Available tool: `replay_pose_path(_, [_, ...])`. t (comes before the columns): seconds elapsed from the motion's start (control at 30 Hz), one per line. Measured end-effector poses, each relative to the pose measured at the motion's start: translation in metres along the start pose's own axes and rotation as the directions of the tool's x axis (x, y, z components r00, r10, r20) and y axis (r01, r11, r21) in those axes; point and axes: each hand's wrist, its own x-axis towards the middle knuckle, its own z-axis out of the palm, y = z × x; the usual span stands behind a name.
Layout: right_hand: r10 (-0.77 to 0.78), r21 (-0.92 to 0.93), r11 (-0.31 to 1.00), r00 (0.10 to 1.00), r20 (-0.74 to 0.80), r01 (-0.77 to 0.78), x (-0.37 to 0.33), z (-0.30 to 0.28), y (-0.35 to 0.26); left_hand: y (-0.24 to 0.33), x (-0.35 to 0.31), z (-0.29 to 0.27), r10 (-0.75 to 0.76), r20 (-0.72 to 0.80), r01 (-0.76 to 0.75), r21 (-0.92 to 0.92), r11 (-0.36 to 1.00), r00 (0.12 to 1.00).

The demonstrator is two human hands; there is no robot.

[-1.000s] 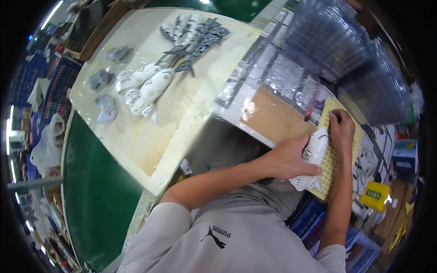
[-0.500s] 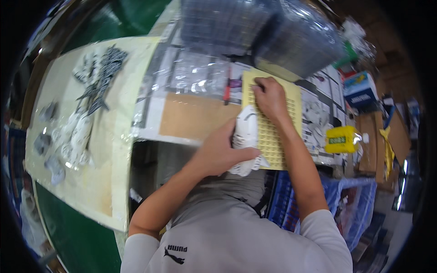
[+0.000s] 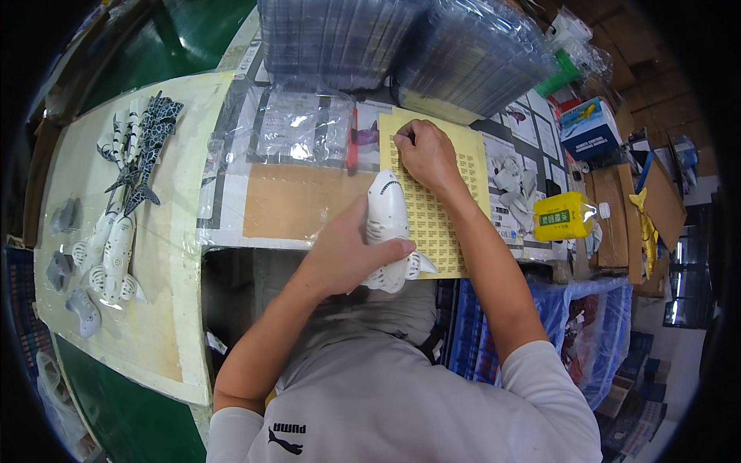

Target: The person assembles small white decorative figures by attaching patterned tail pieces to the body using a red-handled tool. They repeatedly pick up bodies and tails, align them, and press them together, placing completed figures on the table.

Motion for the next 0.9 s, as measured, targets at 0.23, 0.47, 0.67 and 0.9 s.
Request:
replay_pose_path(0.23, [-0.104,-0.011,0.995,0.993,-0.064,0.103,-0.014,-0.002,0.001,0.000,0.001,-0.002,0.014,0.010,-0.014,0.037,0.999,1.000])
replay_pose_path(0.47, [0.074,0.021,0.997,0.997,-0.022,-0.073,-0.003,0.002,-0.005,0.000,0.001,-0.001,-0.022,0.004,0.021,0.042,0.999,1.000])
replay_pose_path(0.67, [0.186,0.089,0.977,0.977,0.100,-0.195,0.004,-0.009,-0.004,0.002,0.003,-0.003,-0.012,0.019,0.011,0.064,0.998,1.000])
replay_pose_path(0.9, [0.232,0.413,0.826,0.899,0.372,-0.384,0.012,-0.044,-0.010,0.008,0.000,0.001,-0.046,0.000,0.046,-0.004,0.999,0.999])
